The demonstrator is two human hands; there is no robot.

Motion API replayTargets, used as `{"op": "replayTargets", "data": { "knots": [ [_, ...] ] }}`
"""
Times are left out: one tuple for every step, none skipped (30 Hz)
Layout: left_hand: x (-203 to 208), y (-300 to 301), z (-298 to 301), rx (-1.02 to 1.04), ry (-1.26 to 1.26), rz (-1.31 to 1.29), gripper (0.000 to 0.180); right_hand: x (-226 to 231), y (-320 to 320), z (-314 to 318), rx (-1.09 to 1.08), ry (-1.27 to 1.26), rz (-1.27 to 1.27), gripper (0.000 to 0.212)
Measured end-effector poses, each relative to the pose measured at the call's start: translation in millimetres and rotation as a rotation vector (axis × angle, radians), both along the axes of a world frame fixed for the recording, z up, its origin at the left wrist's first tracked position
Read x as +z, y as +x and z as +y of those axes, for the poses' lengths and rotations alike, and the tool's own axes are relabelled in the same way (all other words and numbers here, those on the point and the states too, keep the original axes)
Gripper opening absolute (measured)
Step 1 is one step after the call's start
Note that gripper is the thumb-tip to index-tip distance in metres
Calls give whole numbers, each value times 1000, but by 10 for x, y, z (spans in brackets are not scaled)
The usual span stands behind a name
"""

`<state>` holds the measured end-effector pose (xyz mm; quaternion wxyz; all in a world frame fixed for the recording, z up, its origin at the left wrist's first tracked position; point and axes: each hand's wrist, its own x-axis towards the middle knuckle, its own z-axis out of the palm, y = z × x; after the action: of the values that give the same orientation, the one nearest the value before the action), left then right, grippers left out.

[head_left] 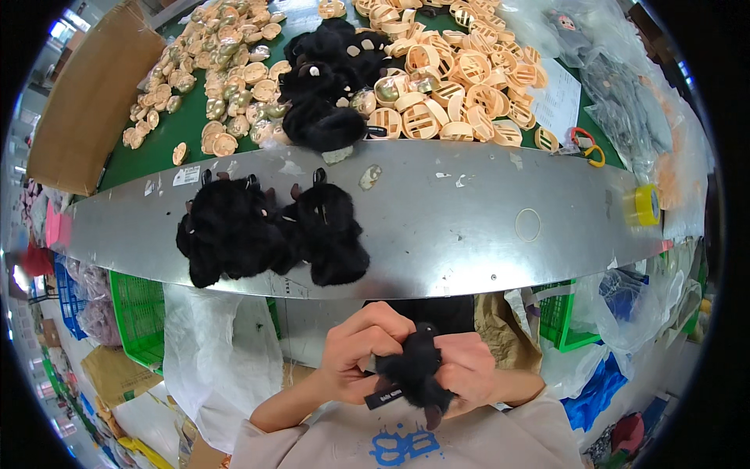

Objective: The person repeatedly picks up black plush toy bodies and wooden components, inserts the wooden pieces into the plush bodies, and secures them with rubber bands. The finished items are placed into a white bag on the table.

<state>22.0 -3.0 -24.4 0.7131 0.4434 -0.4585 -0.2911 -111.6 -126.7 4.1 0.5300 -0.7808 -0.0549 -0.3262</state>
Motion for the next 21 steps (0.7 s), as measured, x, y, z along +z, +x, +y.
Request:
{"op": "replayTargets", "data": {
  "knots": [
    [-24,-20,-9,20,-9,5,19,7,8,7,-43,8,-12,24],
    [-39,-26,-24,30,-17,14,19,17,26,11,-87,16,-25,23],
    [-52,-27,-46,40,-25,24,20,22,33,20,-130,23,-37,22],
    [-55,-17,-54,60,-32,24,21,11,42,34,-172,-2,-45,22],
    [-43,-27,-37,85,0,12,24,-3,45,51,-215,-28,-52,22],
    [-24,-33,-26,100,15,10,24,-19,51,62,-257,-54,-60,23],
    [0,-46,-18,109,29,13,23,-29,49,73,-301,-58,-67,22],
    [20,-57,-13,118,44,15,24,-45,47,84,-345,-61,-73,22],
    [35,-66,-10,148,83,-47,23,-62,43,92,-388,-64,-80,22],
    [52,-65,-7,177,121,-113,23,-83,38,102,-425,-85,-59,22],
    [62,-64,-1,208,160,-180,22,-107,26,119,-461,-107,-39,22],
    [65,-74,17,249,171,-214,22,-127,16,141,-496,-128,-18,22],
    [55,-98,24,288,181,-247,22,-148,13,160,-521,-143,-2,22],
    [49,-110,23,328,190,-280,23,-146,17,179,-549,-142,23,23],
    [70,-103,2,363,200,-326,24,-135,27,199,-575,-140,47,24],
    [104,-101,-22,393,211,-365,25,-121,26,224,-605,-138,79,24],
    [119,-104,-33,423,223,-406,27,-94,32,245,-597,-122,95,25],
    [86,-132,-3,435,255,-392,28,-60,41,265,-589,-105,111,26],
    [49,-167,50,451,283,-383,30,-36,54,269,-578,-90,120,27],
    [31,-194,90,466,311,-374,32,-34,54,253,-537,-118,122,29],
    [41,-210,100,504,319,-370,35,-38,51,228,-495,-146,123,31]
  ]
}}
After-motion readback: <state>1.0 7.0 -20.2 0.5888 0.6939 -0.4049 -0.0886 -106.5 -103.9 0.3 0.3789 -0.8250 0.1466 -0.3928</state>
